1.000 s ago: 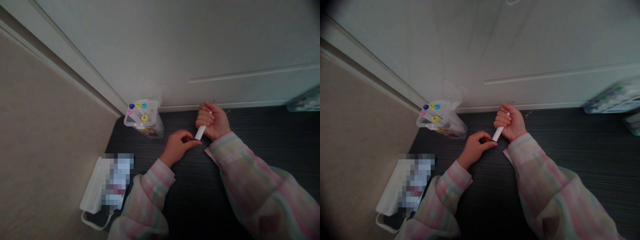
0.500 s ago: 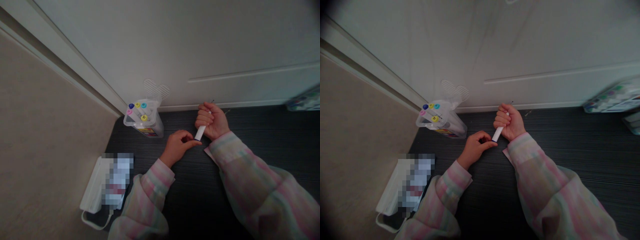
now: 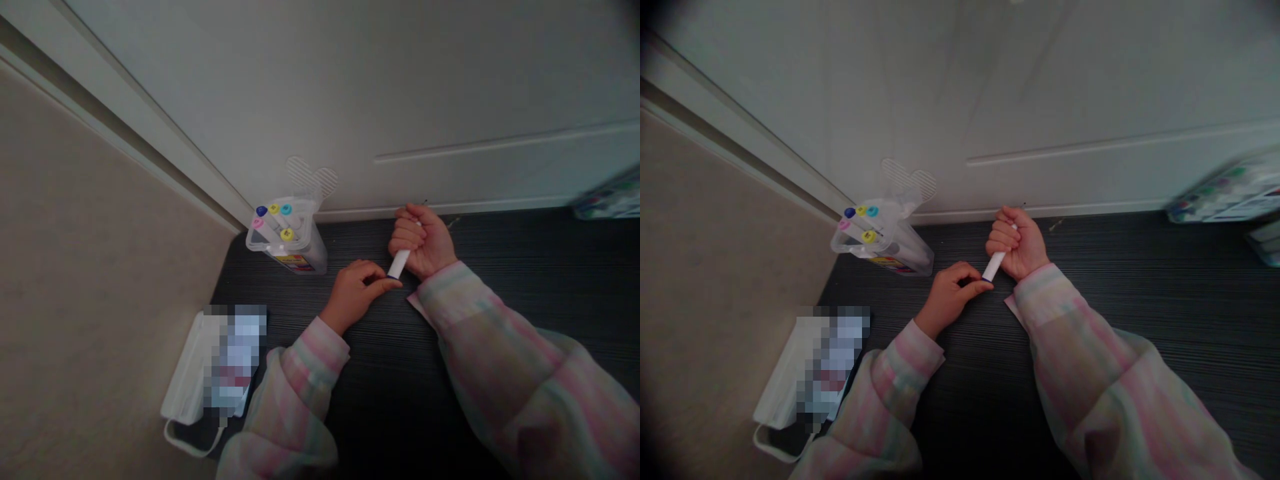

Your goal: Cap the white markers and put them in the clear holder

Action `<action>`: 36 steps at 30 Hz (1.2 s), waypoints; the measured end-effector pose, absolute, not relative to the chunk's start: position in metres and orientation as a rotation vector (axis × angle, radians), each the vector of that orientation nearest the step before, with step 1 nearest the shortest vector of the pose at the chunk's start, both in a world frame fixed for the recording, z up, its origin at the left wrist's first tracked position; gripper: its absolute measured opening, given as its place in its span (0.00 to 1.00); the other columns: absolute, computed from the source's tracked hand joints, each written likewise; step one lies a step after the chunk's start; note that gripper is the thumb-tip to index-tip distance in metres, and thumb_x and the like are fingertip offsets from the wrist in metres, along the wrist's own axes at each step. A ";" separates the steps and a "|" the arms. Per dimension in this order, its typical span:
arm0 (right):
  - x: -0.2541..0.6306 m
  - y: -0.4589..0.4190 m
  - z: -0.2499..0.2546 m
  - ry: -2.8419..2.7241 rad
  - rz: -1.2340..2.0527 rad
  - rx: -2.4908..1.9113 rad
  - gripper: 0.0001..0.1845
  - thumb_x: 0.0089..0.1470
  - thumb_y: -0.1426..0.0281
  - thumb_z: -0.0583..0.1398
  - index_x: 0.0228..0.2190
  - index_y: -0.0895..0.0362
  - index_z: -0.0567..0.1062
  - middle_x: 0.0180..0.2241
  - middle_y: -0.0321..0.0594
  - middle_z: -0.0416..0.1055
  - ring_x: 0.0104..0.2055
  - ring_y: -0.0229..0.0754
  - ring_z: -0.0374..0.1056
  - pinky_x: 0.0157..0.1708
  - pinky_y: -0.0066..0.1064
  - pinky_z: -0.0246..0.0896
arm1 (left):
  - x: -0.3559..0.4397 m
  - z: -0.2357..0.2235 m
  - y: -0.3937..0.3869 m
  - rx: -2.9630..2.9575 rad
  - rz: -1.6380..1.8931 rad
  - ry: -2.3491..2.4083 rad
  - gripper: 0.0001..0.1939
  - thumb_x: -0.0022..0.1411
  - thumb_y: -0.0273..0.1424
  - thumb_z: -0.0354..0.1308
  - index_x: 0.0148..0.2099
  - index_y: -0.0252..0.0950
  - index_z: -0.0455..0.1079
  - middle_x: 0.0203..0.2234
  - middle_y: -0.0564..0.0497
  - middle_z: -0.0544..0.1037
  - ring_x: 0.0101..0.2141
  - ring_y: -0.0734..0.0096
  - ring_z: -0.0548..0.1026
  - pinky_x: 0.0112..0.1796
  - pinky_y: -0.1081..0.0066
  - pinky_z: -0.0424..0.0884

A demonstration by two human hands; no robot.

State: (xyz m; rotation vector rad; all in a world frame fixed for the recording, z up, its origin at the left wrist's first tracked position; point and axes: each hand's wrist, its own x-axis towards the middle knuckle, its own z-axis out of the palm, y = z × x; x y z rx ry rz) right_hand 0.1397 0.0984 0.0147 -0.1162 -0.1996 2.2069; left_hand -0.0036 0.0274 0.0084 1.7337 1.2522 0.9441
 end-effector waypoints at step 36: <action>0.135 0.094 0.017 -0.097 2.172 -0.136 0.17 0.56 0.73 0.48 0.18 0.56 0.48 0.10 0.23 0.39 0.10 0.26 0.40 0.11 0.17 0.39 | -0.003 0.008 0.026 1.783 0.984 1.262 0.12 0.50 0.36 0.61 0.20 0.36 0.67 0.17 0.56 0.68 0.25 0.73 0.64 0.31 0.71 0.60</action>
